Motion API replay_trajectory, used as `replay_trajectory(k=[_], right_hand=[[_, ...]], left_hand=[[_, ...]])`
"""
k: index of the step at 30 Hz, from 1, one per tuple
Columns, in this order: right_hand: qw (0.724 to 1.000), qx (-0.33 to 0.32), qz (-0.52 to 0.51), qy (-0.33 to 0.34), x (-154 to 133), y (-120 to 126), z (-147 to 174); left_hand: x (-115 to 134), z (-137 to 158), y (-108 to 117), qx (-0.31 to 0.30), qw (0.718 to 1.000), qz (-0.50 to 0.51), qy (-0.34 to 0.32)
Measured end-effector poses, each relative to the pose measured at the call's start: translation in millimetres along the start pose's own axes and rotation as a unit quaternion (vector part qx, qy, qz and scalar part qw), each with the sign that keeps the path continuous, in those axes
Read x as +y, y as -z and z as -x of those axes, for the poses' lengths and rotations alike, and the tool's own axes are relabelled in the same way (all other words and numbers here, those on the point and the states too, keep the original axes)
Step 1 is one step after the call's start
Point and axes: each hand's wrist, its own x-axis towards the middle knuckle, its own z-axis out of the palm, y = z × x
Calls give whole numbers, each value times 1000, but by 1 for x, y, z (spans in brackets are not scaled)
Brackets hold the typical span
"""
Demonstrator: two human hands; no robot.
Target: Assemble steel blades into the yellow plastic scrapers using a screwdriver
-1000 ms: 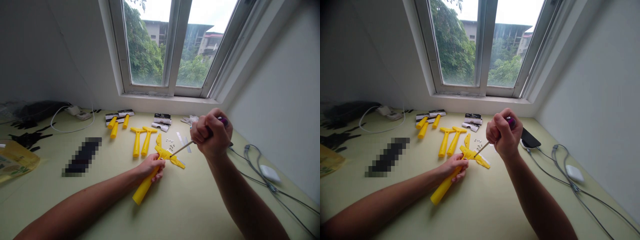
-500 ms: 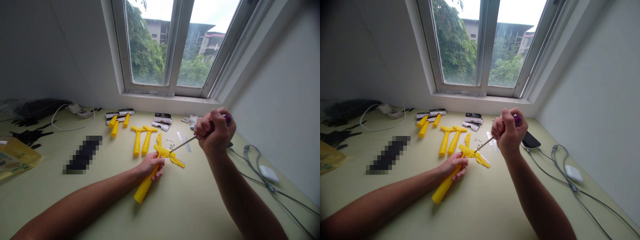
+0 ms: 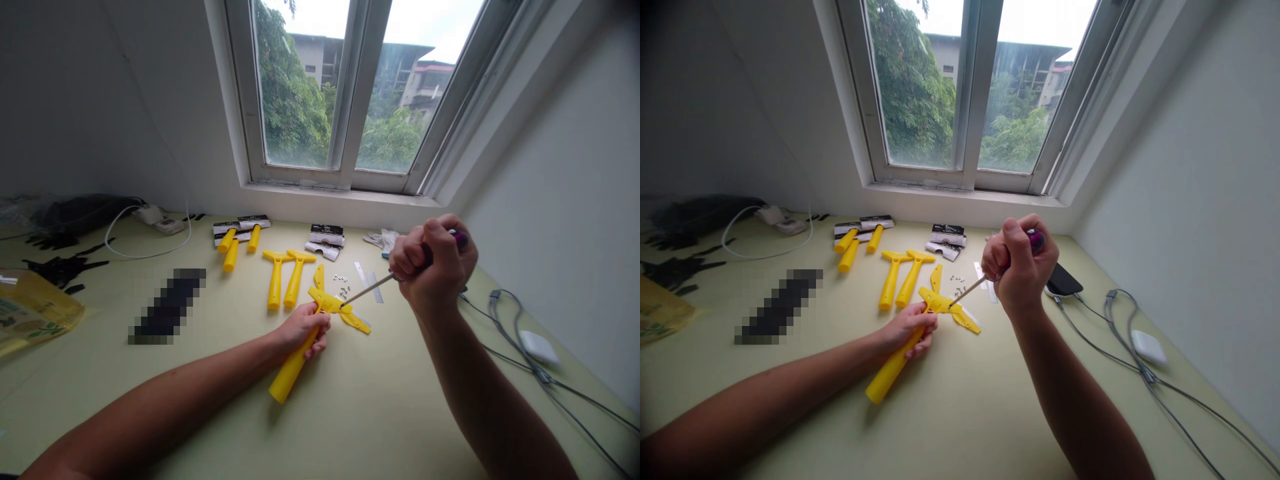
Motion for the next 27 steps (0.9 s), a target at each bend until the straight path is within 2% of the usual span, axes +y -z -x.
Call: replay_trajectory(k=[8,17,22,27], right_hand=[[1000,4,4,-5,-3,1,-1],[999,17,18,21,-5,5,-6],[998,32,29,40,-3,6,-7],[996,37,53,58,13,12,-11]], left_hand=[[-3,0,1,-1,1000,-2,-6],[-3,0,1,10,1000,-19,-7],[1,2,-6,49,998,-30,7],[3,5,-13,76,997,-31,9]])
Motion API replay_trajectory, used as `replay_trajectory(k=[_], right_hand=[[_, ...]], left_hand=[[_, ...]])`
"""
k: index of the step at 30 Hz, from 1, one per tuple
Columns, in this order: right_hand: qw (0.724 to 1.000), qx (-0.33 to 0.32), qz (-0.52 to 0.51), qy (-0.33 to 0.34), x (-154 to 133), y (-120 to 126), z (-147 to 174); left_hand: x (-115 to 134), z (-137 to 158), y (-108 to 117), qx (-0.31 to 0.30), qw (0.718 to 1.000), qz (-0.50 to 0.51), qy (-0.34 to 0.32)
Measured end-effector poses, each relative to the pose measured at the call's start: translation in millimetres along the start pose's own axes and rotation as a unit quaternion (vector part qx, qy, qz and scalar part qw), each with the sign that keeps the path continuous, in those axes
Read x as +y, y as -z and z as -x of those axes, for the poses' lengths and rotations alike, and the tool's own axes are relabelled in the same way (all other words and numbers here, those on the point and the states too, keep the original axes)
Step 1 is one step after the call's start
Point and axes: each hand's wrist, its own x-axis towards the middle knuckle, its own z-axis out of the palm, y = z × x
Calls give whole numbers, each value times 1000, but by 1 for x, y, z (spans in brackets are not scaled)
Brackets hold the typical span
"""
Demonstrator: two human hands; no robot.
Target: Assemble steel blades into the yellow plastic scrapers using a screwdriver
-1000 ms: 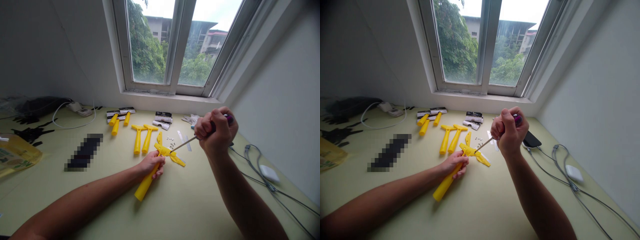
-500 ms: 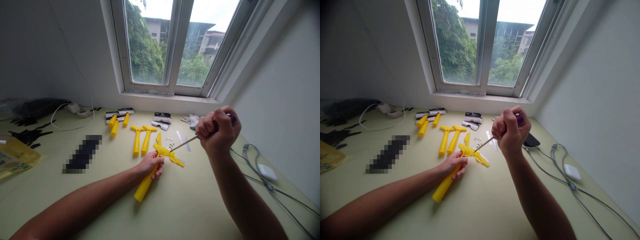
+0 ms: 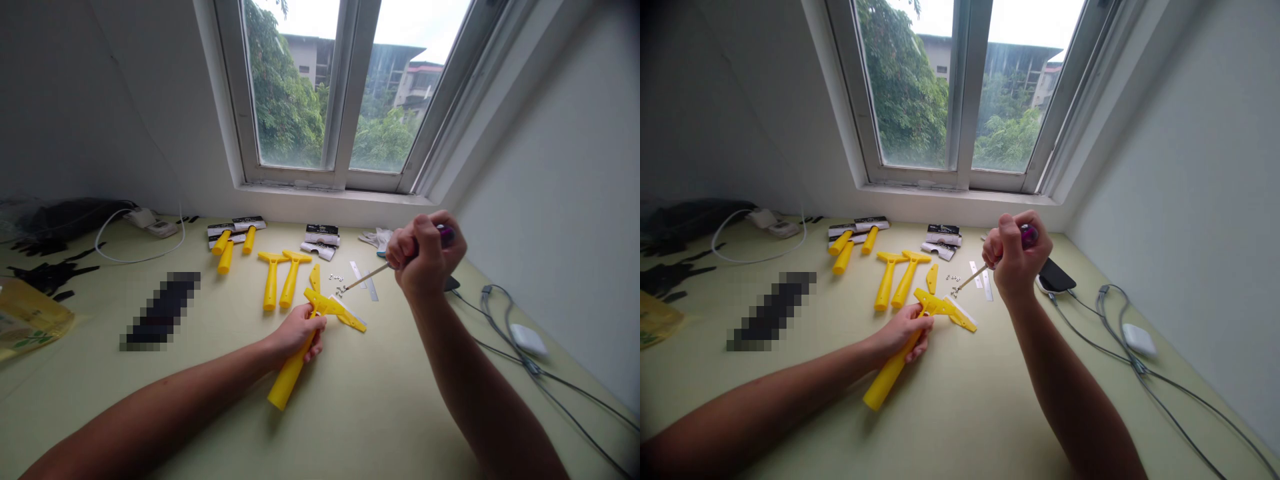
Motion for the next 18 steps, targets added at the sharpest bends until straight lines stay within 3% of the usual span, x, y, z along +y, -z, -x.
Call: replay_trajectory(k=[9,18], right_hand=[[999,-7,38,-34,43,15,-3],[999,-27,29,-28,47,18,-1]], left_hand=[[3,3,-2,-22,999,-24,2],[2,4,-3,-29,998,-55,0]])
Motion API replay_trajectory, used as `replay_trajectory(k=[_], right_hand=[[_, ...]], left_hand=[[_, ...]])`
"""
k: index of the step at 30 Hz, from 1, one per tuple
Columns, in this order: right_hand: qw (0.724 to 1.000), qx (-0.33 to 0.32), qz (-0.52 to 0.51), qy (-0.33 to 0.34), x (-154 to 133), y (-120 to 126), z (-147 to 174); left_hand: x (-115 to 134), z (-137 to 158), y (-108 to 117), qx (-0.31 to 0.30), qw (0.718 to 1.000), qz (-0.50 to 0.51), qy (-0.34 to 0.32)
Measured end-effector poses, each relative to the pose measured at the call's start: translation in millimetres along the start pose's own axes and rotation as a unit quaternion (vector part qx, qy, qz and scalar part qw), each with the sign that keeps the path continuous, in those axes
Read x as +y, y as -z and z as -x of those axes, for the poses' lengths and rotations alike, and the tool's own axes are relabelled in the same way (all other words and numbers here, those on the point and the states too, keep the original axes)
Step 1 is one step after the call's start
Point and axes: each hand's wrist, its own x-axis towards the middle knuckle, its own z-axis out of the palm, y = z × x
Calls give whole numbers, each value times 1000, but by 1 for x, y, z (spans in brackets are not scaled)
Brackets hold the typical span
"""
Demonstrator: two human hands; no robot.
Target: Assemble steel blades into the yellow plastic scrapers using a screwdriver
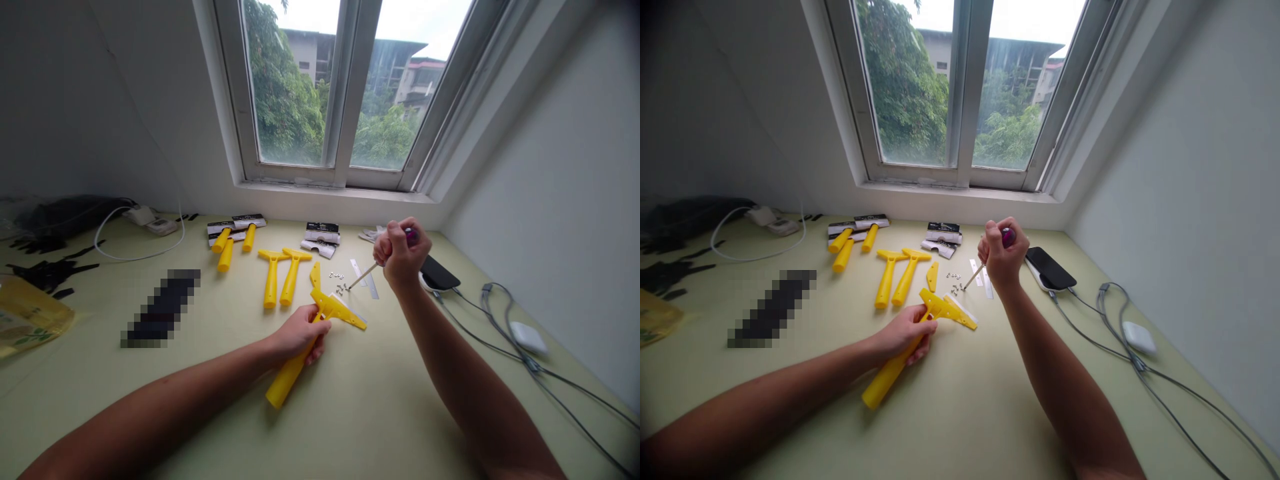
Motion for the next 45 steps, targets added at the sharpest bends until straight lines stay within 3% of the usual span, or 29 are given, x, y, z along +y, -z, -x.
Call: replay_trajectory(k=[14,20,22,25,26,28,32,36,40,45], right_hand=[[1000,-11,-10,28,-4,-4,4],[999,-17,0,32,-8,-6,5],[999,-16,6,31,-8,-6,5],[999,-16,8,34,-9,-7,5],[999,-17,9,35,-9,-7,5],[999,-19,8,35,-10,-7,5],[999,-20,5,29,-11,-6,5],[999,-21,2,26,-11,-6,4],[999,-31,-8,23,-10,-6,5],[999,-31,-12,22,-9,-6,7]], left_hand=[[-3,-2,1,-17,999,-36,-13],[0,4,-4,-34,986,-162,7],[2,8,-6,-5,955,-296,-27],[8,13,-8,66,845,-515,-127],[10,13,-7,77,812,-560,-148],[15,14,-3,74,778,-603,-157],[22,16,8,50,759,-635,-136],[30,8,16,92,721,-669,-156],[42,-27,14,144,705,-665,-200],[50,-80,6,143,706,-668,-186]])
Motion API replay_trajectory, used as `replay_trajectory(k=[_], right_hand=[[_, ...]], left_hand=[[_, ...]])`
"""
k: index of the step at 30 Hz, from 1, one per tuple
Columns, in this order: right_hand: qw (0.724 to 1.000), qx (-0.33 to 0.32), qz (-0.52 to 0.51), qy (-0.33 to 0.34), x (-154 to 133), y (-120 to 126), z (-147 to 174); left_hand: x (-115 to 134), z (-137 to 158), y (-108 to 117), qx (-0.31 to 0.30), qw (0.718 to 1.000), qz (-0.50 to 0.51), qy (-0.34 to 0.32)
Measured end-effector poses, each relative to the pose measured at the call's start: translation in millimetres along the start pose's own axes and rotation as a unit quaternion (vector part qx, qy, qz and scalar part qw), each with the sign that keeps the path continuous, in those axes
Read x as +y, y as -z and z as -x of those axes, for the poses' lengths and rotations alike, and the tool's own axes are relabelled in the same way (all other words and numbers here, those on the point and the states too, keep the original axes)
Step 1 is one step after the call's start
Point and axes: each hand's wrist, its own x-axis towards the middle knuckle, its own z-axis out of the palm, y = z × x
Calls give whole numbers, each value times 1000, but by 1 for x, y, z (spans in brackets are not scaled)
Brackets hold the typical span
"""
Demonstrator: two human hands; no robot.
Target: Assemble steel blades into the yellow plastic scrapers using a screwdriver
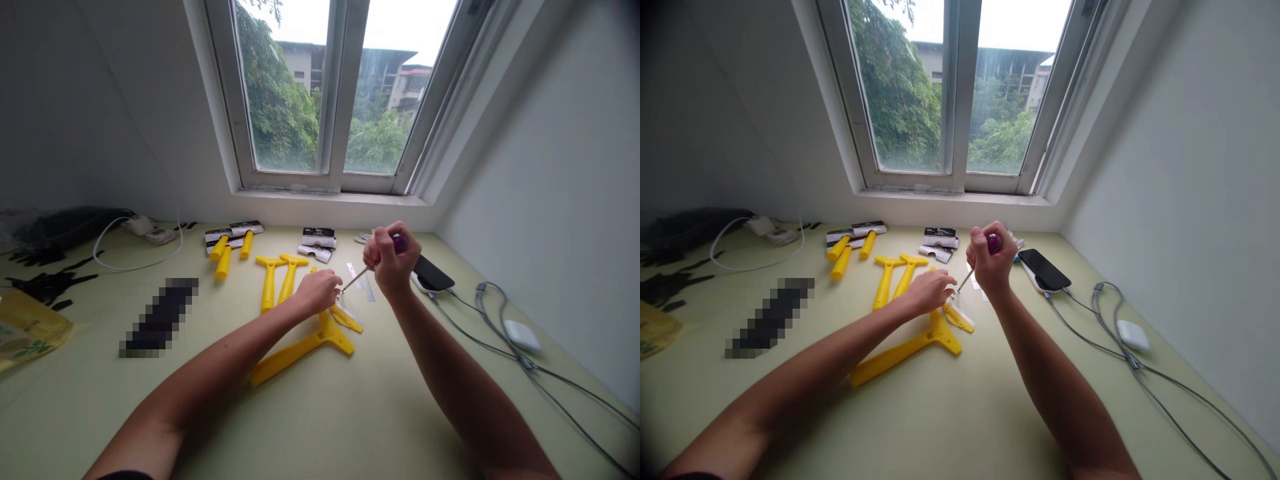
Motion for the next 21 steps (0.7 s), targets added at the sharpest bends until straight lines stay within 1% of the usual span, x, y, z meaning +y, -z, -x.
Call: replay_trajectory(k=[3,12,17,21], right_hand=[[1000,1,9,-1,1,0,1],[1000,-4,6,3,1,-1,2],[1000,-1,16,0,-2,-1,1],[1000,3,17,2,-5,0,-1]], left_hand=[[0,-13,-7,-5,1000,1,7],[-5,-28,-17,-43,999,17,23],[-5,-30,-23,-55,998,25,33],[-6,-29,-22,-60,997,34,37]])
